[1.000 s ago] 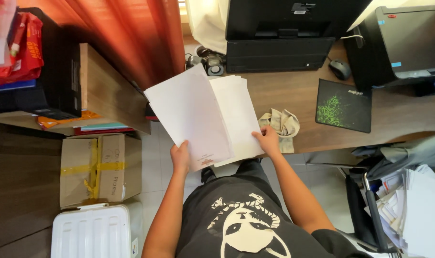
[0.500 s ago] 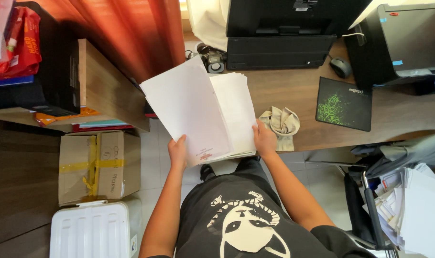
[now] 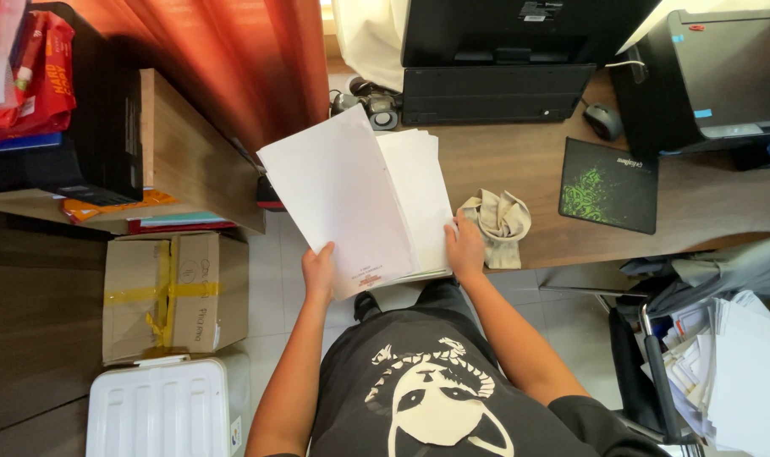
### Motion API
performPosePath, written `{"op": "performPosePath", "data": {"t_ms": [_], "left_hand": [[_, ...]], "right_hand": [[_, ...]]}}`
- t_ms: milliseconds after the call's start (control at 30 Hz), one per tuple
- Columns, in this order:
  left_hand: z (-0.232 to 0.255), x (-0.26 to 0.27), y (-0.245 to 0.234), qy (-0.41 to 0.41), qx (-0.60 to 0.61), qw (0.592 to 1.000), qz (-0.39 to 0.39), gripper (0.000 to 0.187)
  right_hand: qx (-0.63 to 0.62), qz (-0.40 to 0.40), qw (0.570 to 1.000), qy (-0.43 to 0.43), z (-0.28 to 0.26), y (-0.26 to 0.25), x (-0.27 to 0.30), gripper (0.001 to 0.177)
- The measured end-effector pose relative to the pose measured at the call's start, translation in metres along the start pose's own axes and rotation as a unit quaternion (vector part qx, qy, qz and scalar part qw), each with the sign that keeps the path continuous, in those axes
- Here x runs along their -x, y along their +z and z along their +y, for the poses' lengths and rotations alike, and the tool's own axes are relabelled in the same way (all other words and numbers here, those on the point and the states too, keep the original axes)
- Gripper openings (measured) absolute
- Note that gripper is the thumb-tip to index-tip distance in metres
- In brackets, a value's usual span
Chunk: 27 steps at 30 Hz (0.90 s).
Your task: The person sorts a stack of white papers on a desk, separating them into smaller piles. They then carry a portion of the papers to a white cooler on the floor and place them inside. The person repeats this process, moving between the desk and the cooler to organize the documents.
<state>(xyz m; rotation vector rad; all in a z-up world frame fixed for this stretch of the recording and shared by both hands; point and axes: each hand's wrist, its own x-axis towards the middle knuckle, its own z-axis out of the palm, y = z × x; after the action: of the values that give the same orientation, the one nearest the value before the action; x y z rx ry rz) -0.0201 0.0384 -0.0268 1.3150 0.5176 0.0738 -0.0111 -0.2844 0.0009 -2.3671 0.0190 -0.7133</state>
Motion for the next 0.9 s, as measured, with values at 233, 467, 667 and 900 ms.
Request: {"op": "performPosePath", "data": {"t_ms": [233, 467, 667, 900], "left_hand": [[-0.014, 0.002, 0.010, 0.007, -0.046, 0.999, 0.002, 0.025], [0.005, -0.001, 0.006, 0.035, -0.019, 0.999, 0.016, 0.031], [0.031, 0.001, 0.003, 0.059, -0.022, 0.998, 0.006, 0.030], [0.034, -0.004, 0.001, 0.002, 0.083, 0.996, -0.030, 0.025]], "right_hand": [[-0.116, -0.049, 0.963, 0.237, 0.020, 0.014, -0.004, 0.037], [-0.080, -0.023, 0.990, 0.110, 0.020, 0.011, -0.002, 0.017], [-0.177, -0.029, 0.974, 0.140, 0.039, 0.004, -0.024, 0.011], [-0.323, 0.035, 0.940, 0.106, 0.028, -0.055, -0.068, 0.014]]}}
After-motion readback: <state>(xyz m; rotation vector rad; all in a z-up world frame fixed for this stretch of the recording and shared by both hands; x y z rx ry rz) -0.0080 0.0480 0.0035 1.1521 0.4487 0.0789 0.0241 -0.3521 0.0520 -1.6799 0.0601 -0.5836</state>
